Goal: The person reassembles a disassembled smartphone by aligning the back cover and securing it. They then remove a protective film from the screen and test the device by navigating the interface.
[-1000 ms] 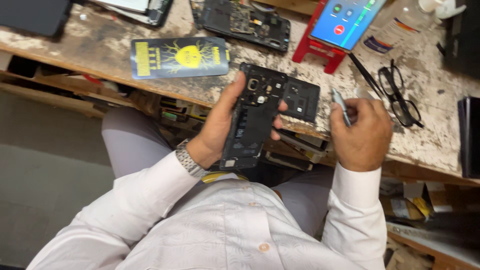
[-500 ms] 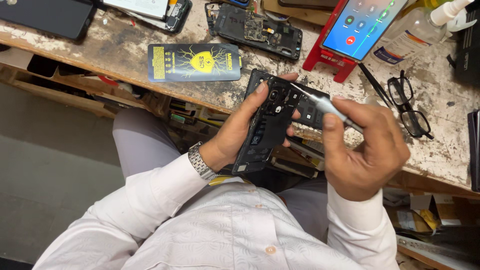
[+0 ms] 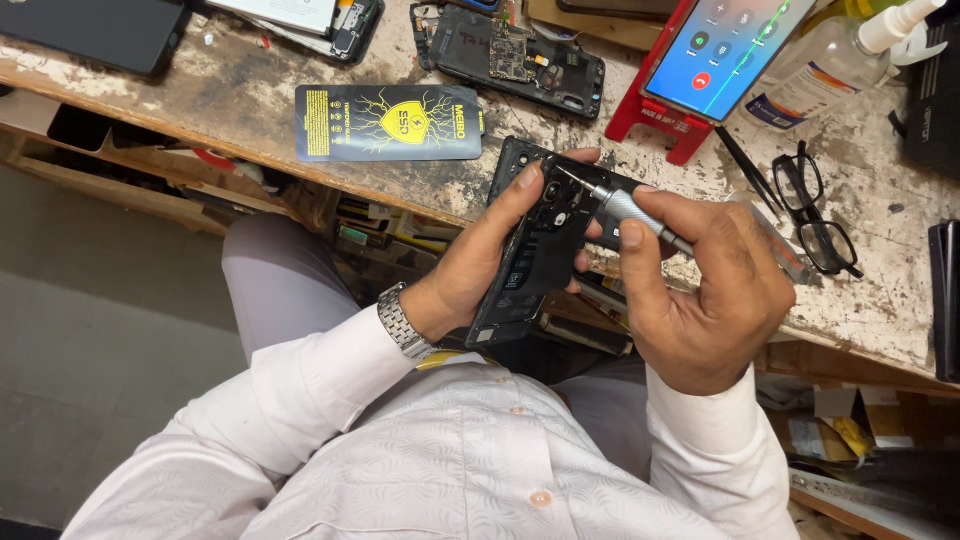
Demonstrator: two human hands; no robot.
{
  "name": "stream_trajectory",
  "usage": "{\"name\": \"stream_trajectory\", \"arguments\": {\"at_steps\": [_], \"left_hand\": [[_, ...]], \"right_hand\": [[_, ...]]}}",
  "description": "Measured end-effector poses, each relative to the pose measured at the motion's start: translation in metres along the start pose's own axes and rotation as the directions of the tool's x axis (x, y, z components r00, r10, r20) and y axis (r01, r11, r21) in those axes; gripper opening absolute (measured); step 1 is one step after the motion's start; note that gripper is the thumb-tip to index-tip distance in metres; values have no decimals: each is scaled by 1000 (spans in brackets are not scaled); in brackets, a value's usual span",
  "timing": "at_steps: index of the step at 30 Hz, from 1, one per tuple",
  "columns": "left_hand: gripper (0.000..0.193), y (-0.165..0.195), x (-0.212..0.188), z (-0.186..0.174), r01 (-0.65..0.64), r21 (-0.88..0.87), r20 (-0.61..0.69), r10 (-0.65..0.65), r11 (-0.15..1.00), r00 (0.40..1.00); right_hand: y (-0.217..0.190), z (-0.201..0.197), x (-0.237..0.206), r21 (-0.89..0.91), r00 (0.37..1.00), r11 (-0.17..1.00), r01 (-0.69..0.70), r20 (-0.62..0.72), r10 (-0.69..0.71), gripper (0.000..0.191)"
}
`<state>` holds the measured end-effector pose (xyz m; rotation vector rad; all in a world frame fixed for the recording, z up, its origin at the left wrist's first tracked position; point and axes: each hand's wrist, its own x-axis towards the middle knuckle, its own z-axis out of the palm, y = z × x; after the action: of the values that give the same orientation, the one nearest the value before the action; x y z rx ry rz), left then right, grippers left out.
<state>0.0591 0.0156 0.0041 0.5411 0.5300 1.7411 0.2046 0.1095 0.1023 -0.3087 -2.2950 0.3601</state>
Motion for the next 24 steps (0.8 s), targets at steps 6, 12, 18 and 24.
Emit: {"name": "stream_trajectory", "arguments": {"at_steps": [6, 12, 18, 24], "left_hand": [[67, 0, 0, 2, -9, 41, -16, 9, 999, 1000], [67, 1, -1, 4, -16, 100, -30, 19, 995, 999], [66, 0, -2, 4, -16, 107, -17, 18, 994, 1000], [66, -1, -1, 3, 1, 32, -12, -1, 999, 1000]], "right_hand": [[-4, -4, 4, -11, 999, 999, -35, 20, 35, 11], [-8, -9, 7, -24, 999, 1000, -9, 41, 10, 12], [-13, -9, 11, -36, 957, 959, -281, 65, 283, 25], [-16, -8, 14, 130, 952, 944, -304, 80, 296, 35]]}}
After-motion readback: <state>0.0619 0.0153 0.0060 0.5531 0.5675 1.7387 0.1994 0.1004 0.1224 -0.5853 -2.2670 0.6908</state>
